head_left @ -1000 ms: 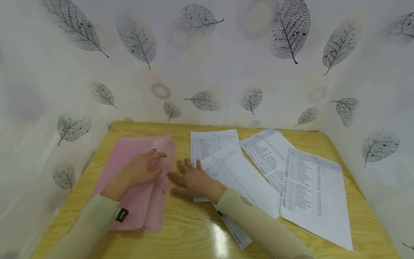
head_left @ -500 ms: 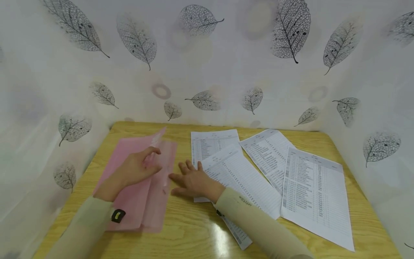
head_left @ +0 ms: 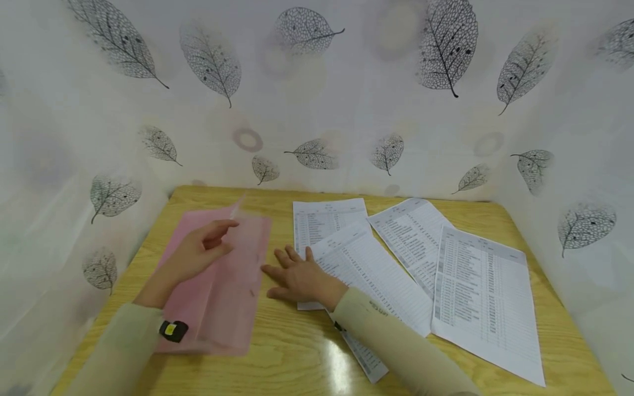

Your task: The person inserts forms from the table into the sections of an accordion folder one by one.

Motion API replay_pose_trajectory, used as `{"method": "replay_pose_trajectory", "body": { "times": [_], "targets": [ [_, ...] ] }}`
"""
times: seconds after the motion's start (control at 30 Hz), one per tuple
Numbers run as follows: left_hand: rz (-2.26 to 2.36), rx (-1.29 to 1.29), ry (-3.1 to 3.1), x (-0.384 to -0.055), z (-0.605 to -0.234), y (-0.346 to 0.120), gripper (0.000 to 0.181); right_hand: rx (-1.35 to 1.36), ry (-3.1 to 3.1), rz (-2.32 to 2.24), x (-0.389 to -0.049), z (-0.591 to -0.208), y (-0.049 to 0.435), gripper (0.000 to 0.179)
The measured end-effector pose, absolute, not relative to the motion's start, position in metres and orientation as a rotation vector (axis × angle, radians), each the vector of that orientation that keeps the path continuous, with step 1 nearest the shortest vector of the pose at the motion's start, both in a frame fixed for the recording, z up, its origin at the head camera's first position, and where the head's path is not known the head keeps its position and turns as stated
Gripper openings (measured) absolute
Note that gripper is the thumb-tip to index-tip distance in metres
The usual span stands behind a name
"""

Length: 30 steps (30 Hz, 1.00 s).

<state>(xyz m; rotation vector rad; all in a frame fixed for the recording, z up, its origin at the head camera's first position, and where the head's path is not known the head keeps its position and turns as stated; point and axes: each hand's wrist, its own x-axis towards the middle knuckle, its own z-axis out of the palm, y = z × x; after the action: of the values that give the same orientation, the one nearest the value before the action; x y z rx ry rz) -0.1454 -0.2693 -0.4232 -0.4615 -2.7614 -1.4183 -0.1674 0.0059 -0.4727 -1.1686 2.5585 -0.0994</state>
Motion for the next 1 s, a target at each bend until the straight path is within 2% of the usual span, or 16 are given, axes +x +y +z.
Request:
{"method": "replay_pose_trajectory", "body": {
  "times": [0.4,1.0],
  "targets": [
    [-1.616,-0.453,-2.626,-0.141,-0.41,-0.285,0.046,-1.185,2.541,-0.125,-0.169,-0.469,0.006,0.065],
    [-1.667,-0.224,-2.649,-0.135,-0.394,-0.306,0.052,-1.172,2.54,-0.105,-0.168,-0.467,0.004,0.064]
  ]
}}
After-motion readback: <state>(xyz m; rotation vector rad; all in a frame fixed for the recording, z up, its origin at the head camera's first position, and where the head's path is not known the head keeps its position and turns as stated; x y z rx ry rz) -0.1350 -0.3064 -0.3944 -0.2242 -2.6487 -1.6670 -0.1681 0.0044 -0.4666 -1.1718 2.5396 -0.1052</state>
